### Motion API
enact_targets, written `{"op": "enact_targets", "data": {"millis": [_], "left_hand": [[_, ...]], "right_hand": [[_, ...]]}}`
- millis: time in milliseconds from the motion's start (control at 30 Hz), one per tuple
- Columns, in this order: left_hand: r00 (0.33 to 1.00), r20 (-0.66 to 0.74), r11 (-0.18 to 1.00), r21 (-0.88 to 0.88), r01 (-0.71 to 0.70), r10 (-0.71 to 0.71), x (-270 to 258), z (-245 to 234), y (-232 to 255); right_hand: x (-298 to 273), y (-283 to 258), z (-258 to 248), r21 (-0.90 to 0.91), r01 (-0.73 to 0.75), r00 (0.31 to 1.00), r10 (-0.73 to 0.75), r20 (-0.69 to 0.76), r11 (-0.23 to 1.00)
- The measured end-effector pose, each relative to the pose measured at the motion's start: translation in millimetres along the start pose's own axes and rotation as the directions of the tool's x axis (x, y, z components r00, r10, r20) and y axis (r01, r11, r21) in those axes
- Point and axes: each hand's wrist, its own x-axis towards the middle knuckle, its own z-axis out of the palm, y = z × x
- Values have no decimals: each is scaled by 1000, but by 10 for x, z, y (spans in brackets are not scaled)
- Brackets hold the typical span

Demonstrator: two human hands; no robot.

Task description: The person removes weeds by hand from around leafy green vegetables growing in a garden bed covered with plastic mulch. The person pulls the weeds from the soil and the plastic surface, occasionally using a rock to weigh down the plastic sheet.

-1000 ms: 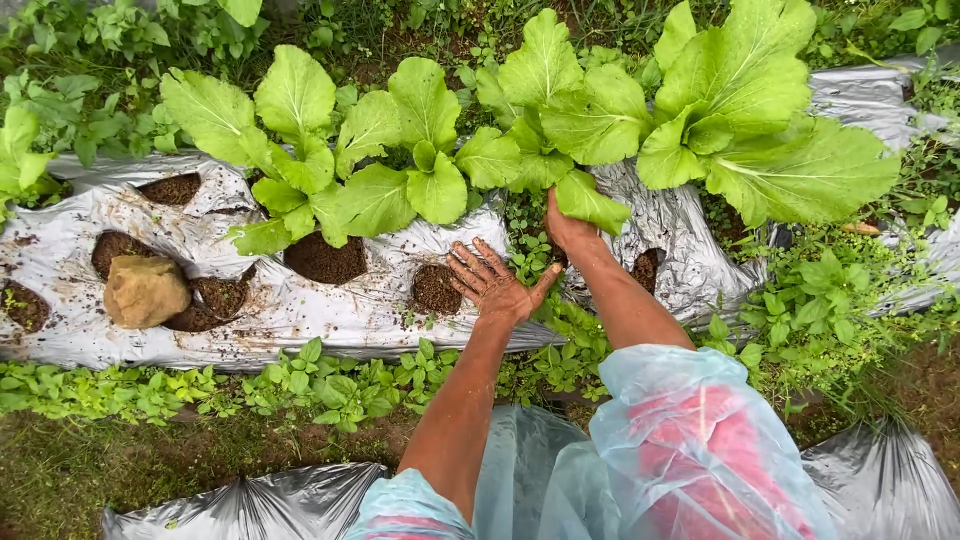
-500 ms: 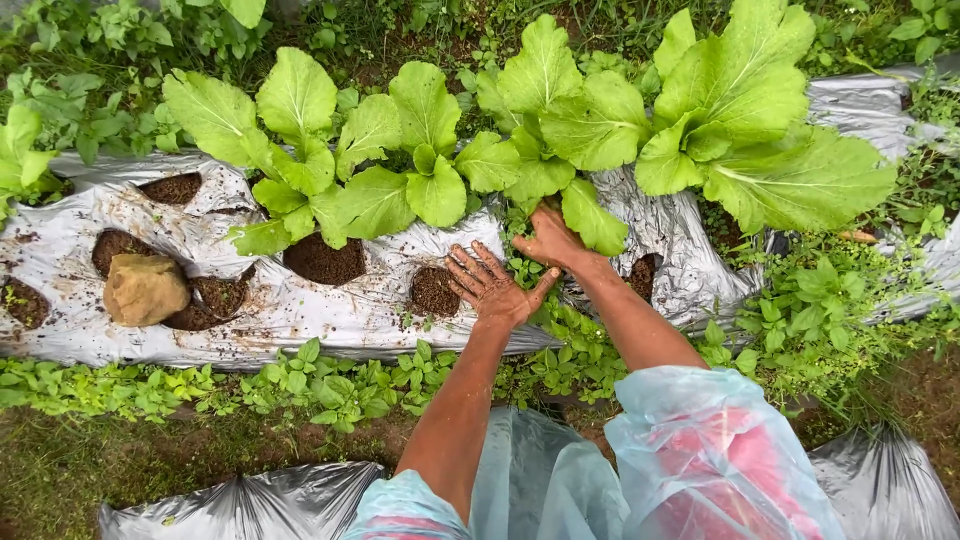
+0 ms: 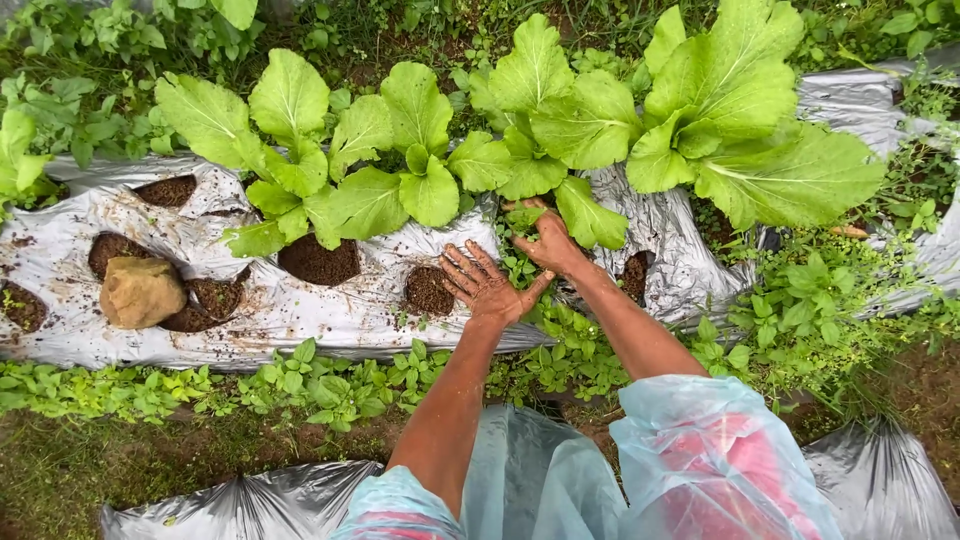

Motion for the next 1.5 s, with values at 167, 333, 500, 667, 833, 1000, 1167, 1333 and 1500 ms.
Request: {"op": "enact_targets", "data": {"millis": [167,333,500,667,833,1000,1167,1333,1500], "left_hand": [[998,68,1000,-27,-13,15,-335,-344,131],[983,167,994,-95,-59,74,-856,-935,350],[986,146,997,-43,-69,75,-929,-989,364],[987,138,994,-79,-73,83,-793,-908,302],[993,93,995,-76,-72,79,-619,-710,211],[987,132,992,-104,-74,88,-809,-839,265],[994,75,993,-97,-66,74,-483,-529,134],[986,137,985,-154,-72,93,-639,-691,186],[990,114,992,-108,-70,82,-576,-646,156]], "right_hand": [[180,-249,90,-116,-57,997,62,36,992],[113,225,342,48,-276,960,278,-32,960],[25,-382,143,85,-243,872,256,-416,966],[27,-1050,-125,-178,-458,871,401,-284,871],[204,81,98,-366,-491,862,502,-73,790],[370,981,270,-366,-449,889,447,-97,815],[591,1031,361,-395,-526,847,506,-164,753],[299,-481,-40,-70,-714,700,709,-86,697],[-48,-1762,-432,248,-748,661,724,197,615]]}}
